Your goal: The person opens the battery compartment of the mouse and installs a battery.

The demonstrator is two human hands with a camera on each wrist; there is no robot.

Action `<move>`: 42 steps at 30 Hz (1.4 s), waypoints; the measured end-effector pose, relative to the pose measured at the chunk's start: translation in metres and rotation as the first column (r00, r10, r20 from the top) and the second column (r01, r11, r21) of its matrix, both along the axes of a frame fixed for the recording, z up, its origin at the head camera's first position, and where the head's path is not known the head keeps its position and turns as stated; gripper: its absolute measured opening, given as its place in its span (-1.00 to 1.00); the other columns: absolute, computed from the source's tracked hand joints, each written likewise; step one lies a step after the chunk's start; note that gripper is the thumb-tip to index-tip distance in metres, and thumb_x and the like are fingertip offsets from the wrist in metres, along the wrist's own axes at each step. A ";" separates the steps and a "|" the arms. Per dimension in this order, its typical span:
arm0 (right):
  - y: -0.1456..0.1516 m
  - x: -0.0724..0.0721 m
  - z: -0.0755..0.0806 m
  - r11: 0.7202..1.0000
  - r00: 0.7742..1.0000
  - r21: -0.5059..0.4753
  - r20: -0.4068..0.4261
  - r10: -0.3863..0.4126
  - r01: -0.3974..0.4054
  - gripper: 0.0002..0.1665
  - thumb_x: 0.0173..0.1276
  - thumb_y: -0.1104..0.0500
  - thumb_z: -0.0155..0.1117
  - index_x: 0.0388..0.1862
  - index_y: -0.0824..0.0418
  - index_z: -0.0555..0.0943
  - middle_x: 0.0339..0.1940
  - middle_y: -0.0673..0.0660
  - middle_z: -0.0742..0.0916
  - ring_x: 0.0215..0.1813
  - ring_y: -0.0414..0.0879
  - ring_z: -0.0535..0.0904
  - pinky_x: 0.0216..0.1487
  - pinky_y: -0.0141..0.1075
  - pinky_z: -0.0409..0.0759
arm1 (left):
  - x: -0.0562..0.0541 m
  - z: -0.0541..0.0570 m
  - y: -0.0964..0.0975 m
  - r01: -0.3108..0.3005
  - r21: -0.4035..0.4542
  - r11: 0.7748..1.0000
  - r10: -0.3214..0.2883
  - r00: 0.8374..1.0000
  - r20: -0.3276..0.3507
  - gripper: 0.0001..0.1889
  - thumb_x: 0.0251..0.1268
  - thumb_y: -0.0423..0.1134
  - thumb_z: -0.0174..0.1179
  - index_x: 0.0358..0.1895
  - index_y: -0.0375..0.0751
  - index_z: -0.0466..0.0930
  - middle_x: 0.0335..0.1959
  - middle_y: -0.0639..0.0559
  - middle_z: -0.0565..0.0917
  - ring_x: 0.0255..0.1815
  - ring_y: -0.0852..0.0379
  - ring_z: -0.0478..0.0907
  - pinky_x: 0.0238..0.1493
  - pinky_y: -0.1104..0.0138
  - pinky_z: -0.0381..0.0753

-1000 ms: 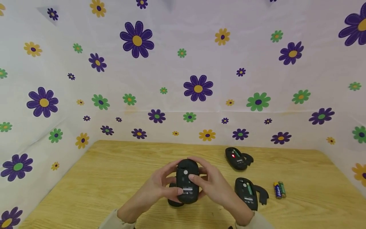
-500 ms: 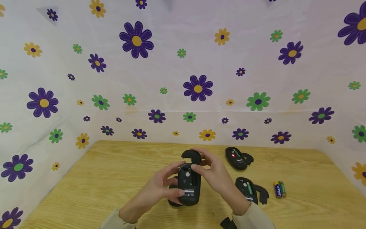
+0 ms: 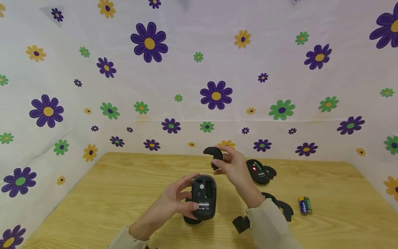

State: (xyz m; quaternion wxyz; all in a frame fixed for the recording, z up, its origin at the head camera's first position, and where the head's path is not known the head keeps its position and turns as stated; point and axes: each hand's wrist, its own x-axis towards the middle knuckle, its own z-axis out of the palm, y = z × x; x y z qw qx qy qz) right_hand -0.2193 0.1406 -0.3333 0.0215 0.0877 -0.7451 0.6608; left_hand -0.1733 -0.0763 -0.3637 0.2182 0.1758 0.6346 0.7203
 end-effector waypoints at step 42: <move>0.011 -0.073 -0.065 0.936 0.923 0.352 0.368 -0.112 -0.027 -0.60 0.48 0.43 0.09 0.25 0.56 0.43 -0.16 0.39 0.62 -0.33 0.03 0.64 -0.31 -0.24 0.79 | -0.001 -0.001 -0.005 0.017 0.038 0.999 -0.017 1.000 0.003 -0.15 0.15 -0.61 0.24 0.57 -0.22 0.20 0.31 -0.19 0.41 0.06 -0.10 0.64 -0.27 0.05 0.80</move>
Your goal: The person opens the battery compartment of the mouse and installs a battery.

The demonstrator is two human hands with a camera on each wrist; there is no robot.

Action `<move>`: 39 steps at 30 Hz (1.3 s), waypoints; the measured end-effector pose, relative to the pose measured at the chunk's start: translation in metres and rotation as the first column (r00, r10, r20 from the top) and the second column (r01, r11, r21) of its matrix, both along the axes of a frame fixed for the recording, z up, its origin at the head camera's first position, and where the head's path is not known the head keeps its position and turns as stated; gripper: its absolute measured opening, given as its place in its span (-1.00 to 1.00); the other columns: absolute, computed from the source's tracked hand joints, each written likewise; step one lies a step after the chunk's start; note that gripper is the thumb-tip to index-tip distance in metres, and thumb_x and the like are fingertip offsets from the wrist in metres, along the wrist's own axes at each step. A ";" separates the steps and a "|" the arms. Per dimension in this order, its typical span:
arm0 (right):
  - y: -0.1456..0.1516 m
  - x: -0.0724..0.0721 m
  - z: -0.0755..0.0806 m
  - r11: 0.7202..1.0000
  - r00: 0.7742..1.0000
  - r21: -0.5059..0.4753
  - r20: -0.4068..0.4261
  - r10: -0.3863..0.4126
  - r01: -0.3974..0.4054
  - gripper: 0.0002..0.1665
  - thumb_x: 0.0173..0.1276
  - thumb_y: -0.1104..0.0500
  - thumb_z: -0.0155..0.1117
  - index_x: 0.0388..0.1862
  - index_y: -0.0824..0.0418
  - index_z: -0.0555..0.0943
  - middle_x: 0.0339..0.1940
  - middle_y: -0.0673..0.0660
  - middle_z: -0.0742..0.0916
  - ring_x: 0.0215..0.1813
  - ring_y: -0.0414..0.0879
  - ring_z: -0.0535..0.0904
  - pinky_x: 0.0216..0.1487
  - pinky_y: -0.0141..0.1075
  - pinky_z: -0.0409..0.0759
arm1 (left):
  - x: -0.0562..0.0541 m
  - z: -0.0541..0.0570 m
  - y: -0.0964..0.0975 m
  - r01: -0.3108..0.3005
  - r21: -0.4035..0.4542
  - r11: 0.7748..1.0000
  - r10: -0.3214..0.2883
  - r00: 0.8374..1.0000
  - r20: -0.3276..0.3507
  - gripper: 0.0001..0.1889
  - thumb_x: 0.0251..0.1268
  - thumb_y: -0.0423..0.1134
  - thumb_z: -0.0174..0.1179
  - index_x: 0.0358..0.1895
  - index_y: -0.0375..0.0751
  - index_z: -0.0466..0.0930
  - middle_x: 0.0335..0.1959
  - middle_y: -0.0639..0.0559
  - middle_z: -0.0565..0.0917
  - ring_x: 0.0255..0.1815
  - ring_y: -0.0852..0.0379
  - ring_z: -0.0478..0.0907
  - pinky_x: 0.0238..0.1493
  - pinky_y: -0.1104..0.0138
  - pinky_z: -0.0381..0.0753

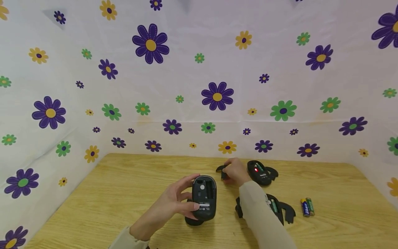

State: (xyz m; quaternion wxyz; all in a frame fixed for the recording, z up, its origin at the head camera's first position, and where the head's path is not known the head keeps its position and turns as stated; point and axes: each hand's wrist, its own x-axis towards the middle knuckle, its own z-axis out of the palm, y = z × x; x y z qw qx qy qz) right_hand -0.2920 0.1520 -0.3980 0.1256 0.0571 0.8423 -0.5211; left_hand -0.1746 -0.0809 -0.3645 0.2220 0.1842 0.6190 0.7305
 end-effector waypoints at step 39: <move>0.084 0.027 0.051 0.983 0.979 0.091 -0.116 0.169 -0.159 -0.50 0.46 0.40 0.15 0.25 0.71 0.34 0.02 0.56 0.62 -0.20 0.07 0.70 -0.23 -0.05 0.80 | 0.000 0.000 0.001 0.000 -0.040 0.999 0.000 1.000 0.004 -0.15 0.15 -0.59 0.27 0.56 -0.12 0.24 0.31 -0.17 0.42 0.02 -0.03 0.64 -0.25 0.05 0.80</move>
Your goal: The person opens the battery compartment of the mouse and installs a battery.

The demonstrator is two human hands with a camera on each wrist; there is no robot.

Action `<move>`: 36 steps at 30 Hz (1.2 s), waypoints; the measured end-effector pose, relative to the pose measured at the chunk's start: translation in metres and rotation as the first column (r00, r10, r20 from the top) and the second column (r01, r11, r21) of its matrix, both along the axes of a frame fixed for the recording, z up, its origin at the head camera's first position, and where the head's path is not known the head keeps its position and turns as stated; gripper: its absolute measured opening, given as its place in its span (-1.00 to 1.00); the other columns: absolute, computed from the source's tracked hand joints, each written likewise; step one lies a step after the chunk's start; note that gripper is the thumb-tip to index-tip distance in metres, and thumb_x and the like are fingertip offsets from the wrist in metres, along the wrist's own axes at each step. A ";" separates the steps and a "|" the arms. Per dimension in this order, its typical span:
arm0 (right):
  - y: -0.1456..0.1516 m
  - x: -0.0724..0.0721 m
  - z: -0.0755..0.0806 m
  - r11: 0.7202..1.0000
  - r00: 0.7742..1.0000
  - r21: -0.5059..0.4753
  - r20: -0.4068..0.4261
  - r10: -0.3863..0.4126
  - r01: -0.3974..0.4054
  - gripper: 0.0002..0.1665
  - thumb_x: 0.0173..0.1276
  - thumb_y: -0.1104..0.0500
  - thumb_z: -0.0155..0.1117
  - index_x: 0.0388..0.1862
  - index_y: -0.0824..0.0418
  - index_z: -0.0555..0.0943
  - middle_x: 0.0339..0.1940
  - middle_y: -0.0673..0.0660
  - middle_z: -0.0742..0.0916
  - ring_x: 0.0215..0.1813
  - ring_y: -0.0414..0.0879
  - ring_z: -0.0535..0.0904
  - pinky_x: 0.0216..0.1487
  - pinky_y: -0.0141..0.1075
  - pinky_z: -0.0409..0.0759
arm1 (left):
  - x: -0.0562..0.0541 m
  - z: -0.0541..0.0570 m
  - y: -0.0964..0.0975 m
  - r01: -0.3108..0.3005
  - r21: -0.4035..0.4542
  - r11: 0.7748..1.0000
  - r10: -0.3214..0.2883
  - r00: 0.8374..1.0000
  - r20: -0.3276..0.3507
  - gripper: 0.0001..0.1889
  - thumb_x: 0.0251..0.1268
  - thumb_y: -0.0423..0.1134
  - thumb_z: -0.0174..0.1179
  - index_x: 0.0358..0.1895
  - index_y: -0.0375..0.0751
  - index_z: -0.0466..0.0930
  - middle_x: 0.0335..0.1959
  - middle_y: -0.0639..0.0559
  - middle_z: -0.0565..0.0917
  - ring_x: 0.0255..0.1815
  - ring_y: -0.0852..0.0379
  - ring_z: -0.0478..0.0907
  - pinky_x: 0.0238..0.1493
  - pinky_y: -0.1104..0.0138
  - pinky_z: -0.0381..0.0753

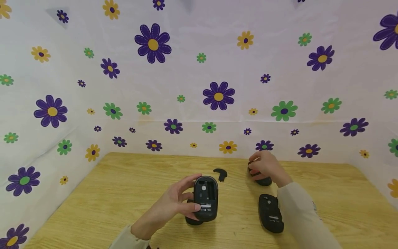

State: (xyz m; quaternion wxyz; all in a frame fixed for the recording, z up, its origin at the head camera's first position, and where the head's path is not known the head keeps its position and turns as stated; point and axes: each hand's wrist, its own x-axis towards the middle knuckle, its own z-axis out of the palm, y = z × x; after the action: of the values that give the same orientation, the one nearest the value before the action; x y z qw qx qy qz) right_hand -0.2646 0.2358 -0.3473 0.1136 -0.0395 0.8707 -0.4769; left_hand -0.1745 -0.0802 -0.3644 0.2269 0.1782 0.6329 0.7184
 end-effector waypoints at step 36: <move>0.107 0.042 -0.004 0.998 0.999 0.058 0.032 -0.023 0.021 -0.48 0.55 0.38 0.06 0.23 0.80 0.18 -0.09 0.34 0.68 -0.17 0.06 0.69 -0.20 -0.05 0.79 | 0.000 -0.001 0.005 0.013 0.011 1.000 -0.013 1.000 -0.020 -0.13 0.13 -0.60 0.25 0.57 -0.14 0.22 0.31 -0.15 0.43 0.01 -0.04 0.65 -0.24 0.04 0.80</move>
State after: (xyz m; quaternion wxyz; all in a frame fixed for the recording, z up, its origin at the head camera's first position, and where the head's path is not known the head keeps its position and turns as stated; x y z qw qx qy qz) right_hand -0.2230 0.3423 -0.3516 0.1235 -0.0190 0.8825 -0.4534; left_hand -0.1742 -0.0752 -0.3659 0.2243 0.1907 0.6301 0.7185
